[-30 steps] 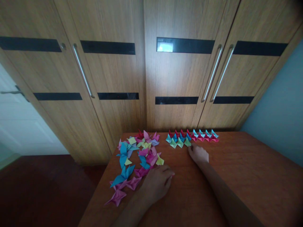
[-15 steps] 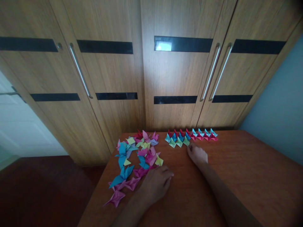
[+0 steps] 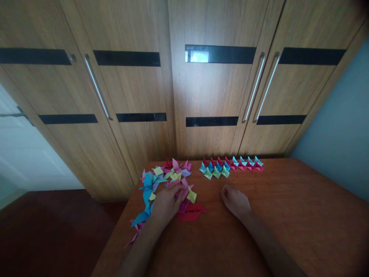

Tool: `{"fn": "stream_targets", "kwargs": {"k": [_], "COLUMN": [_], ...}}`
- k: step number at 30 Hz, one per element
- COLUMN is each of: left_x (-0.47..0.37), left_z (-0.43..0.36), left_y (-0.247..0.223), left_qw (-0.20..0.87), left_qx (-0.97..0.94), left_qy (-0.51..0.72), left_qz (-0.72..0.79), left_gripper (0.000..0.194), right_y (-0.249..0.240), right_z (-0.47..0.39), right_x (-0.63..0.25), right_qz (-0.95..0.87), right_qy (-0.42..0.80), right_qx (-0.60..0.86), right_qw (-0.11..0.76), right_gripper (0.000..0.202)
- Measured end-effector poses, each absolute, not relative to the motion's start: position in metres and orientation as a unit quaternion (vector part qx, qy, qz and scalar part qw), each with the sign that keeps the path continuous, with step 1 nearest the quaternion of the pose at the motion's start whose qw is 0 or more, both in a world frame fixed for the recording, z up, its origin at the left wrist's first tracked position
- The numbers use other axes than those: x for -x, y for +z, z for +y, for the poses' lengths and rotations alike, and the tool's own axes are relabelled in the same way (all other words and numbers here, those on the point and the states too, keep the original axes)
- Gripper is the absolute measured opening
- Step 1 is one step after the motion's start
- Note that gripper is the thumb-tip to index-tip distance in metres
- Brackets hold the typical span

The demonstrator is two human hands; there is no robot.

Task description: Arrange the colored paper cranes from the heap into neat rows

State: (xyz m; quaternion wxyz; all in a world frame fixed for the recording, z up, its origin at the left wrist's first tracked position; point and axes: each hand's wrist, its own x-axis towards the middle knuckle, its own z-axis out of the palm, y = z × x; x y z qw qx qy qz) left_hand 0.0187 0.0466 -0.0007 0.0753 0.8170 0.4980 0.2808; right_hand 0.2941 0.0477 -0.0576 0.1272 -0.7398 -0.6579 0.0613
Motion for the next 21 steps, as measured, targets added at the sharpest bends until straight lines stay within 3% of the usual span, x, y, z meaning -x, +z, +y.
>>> {"fn": "stream_targets", "kwargs": {"k": [11, 21], "left_x": [0.009, 0.078], "left_z": [0.044, -0.017], "left_y": [0.019, 0.036], "left_qw": [0.046, -0.015], "left_qx": [-0.804, -0.702], "left_qy": [0.237, 0.165], "left_qz": [0.543, 0.692], "left_gripper": [0.026, 0.033], "right_y": [-0.057, -0.057], "right_z": [0.049, 0.051], "right_x": [-0.305, -0.305], "right_qz": [-0.665, -0.674], "right_qy": [0.11, 0.109], "right_qx": [0.72, 0.711], "right_qw": [0.166, 0.165], "right_gripper": [0.015, 0.014]}}
